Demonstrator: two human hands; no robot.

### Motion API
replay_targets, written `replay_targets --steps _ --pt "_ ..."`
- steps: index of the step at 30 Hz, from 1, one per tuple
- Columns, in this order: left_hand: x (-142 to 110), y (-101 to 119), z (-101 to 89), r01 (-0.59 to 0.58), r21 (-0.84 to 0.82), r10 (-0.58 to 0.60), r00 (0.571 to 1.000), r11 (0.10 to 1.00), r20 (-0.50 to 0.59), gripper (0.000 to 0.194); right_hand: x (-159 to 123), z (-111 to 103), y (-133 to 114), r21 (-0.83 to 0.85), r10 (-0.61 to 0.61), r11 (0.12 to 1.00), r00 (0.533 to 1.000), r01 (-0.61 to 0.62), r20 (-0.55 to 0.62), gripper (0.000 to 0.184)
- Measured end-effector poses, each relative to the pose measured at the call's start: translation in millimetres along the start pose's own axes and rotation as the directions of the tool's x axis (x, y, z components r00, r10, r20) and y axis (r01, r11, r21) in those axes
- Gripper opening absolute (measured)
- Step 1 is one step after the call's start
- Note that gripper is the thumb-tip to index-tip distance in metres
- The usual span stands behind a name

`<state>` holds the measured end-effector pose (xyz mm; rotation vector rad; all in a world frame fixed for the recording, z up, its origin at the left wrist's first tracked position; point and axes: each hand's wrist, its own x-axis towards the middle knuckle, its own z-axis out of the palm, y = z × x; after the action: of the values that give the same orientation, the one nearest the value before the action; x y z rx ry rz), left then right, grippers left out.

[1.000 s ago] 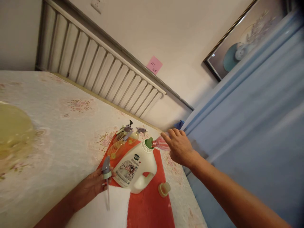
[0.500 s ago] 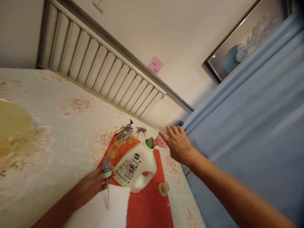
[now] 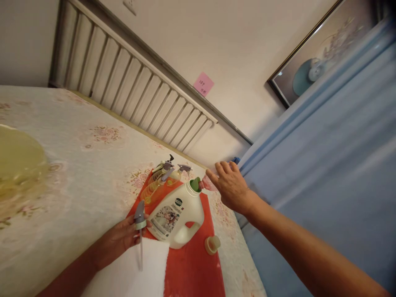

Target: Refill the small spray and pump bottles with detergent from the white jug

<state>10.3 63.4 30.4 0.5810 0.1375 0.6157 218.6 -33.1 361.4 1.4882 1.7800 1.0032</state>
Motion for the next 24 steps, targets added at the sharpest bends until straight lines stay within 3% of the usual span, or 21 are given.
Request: replay_targets --steps 9,15,18,20,24 --pt "-3 -1 -1.2 0.003 0.057 -0.003 1.000 0.998 0.000 0.029 -3 2 -2 0.056 0.005 0.998 1.000 -0.005 -0.003 0.057" --pt "-17 -8 -1.6 -0.020 -0.006 0.019 0.997 1.000 -0.079 0.029 -14 30 -5 0.288 0.135 0.948 0.991 -0.135 0.022 0.072" --pt "-29 -7 11.2 -0.070 -0.005 0.068 0.987 0.998 -0.143 0.025 -30 48 -9 0.508 0.231 0.832 0.972 -0.224 0.049 0.073" --pt "-37 -2 29.5 -0.100 0.022 0.102 0.980 0.995 -0.173 0.022 -46 57 -18 0.648 0.297 0.719 0.954 -0.251 0.040 0.073" --pt "-45 14 81.9 -0.176 0.085 0.190 0.961 0.981 -0.201 0.029 -85 67 -55 0.901 0.358 0.409 0.934 -0.147 -0.010 0.073"
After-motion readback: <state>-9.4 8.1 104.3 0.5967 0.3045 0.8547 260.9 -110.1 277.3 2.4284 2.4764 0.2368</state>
